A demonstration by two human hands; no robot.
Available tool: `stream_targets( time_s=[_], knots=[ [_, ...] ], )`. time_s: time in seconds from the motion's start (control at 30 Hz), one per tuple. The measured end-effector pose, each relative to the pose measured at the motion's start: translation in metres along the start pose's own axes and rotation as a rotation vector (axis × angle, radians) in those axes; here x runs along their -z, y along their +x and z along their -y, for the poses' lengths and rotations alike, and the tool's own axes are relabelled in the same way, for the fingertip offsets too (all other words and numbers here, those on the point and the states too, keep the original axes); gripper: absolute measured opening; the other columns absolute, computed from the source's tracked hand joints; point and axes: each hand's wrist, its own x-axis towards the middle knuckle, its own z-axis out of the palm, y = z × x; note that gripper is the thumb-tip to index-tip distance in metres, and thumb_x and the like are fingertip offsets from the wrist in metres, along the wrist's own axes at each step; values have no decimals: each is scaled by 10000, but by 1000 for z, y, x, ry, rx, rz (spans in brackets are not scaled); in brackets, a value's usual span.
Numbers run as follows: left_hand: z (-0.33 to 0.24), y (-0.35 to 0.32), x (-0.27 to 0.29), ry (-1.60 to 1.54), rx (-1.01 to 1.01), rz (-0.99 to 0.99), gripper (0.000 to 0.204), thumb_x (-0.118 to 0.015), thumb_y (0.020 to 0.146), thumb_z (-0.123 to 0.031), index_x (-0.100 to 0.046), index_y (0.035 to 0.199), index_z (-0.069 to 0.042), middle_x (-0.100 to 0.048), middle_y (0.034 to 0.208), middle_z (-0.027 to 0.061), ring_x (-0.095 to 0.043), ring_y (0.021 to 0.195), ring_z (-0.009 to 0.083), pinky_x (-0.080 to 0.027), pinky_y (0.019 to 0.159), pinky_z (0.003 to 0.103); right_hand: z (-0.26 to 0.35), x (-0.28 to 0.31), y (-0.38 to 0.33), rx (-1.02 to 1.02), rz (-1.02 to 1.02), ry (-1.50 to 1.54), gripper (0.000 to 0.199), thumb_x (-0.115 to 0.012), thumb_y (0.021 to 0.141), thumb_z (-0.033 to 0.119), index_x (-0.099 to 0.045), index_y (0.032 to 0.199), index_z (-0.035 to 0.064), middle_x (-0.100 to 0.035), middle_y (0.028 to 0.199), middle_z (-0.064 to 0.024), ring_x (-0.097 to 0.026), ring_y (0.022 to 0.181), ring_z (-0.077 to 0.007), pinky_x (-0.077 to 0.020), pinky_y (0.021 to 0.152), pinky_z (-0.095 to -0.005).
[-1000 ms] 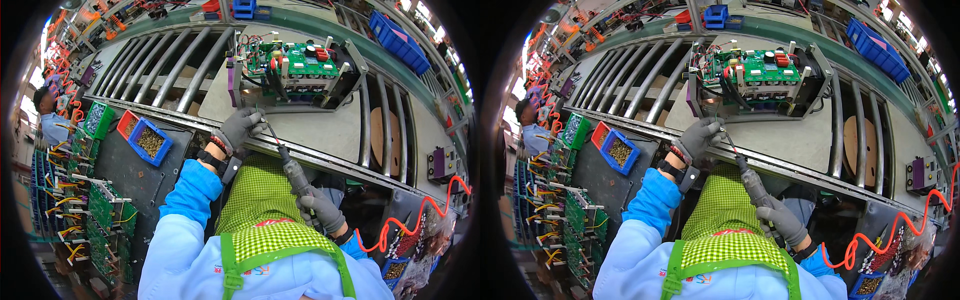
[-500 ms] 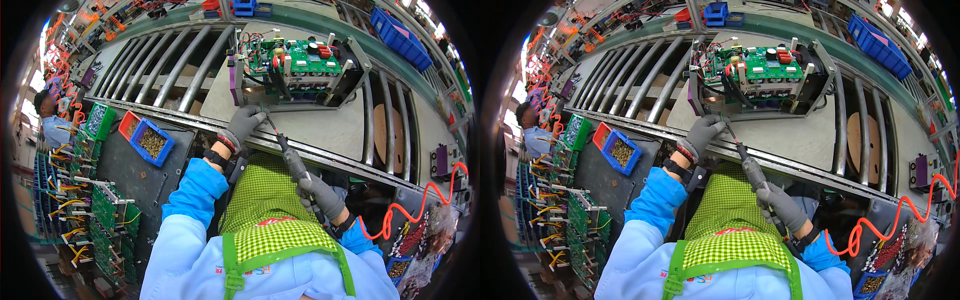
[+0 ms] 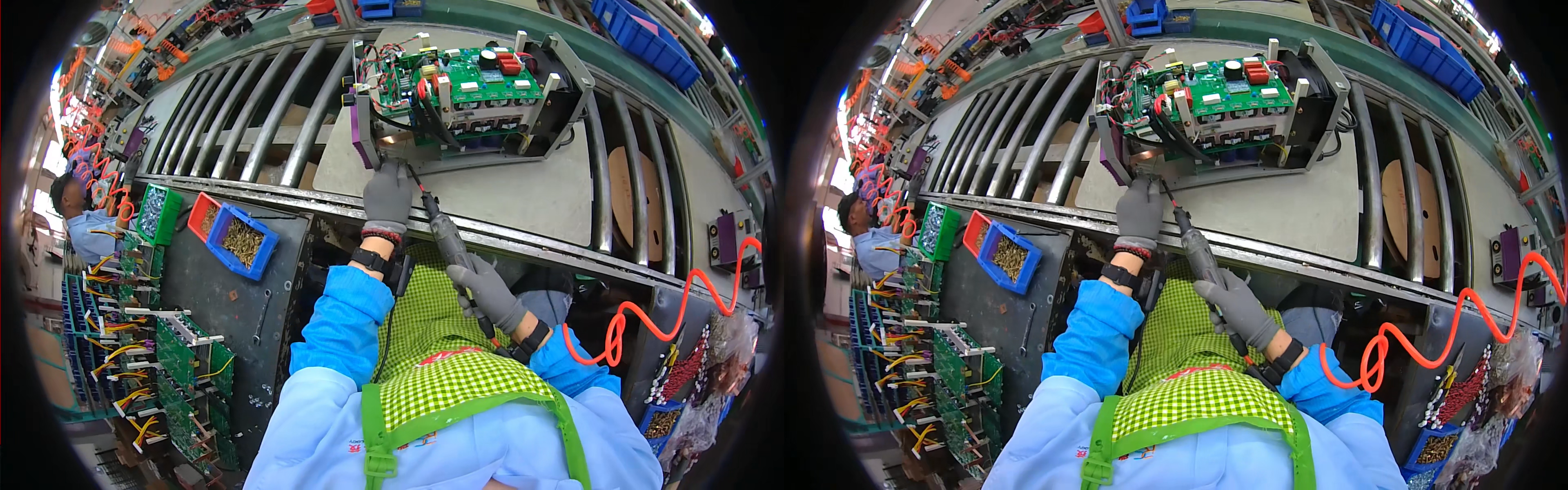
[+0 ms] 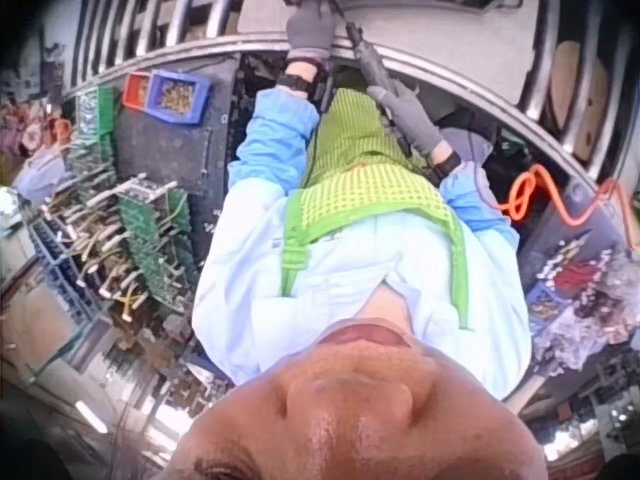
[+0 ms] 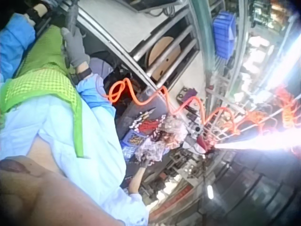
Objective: Assembling and wiring an electronic power inverter unit on a factory assembly line.
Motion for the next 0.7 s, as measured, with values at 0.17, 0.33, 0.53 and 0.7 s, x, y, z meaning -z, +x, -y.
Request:
stream_targets(
  time_s=[0.17, 0.33, 0.53, 0.7],
  knots=[
    [0, 4, 1, 75, 4, 46, 200, -550, 893, -230, -623, 982, -66, -643, 794, 235, -630, 717, 433, -509, 643, 513, -2, 1, 5, -41, 18, 4, 371, -608, 901, 378, -475, 1086, 85, -482, 770, -15, -475, 465, -62, -418, 372, -220],
    [2, 5, -1, 64, -26, 24, 205, -542, 897, -231, -620, 962, -53, -645, 780, 229, -633, 718, 430, -510, 649, 510, 0, 3, 6, -34, 24, -4, 388, -613, 899, 383, -486, 1103, 77, -490, 757, -19, -472, 463, -60, -422, 374, -223],
    [1, 7, -1, 85, -1, 43, 203, -533, 900, -229, -606, 954, -47, -644, 784, 232, -637, 729, 424, -513, 653, 504, -2, -8, 5, -18, -17, 55, 383, -608, 902, 396, -501, 1095, 83, -491, 743, -10, -468, 465, -58, -420, 382, -222],
    [0, 11, 2, 135, -32, 79, 194, -521, 902, -219, -601, 949, -49, -646, 775, 226, -636, 731, 417, -505, 651, 514, -7, -28, 3, -36, -27, 143, 406, -585, 912, 423, -513, 1134, 90, -500, 749, 8, -476, 486, -65, -416, 404, -223]
  ],
)
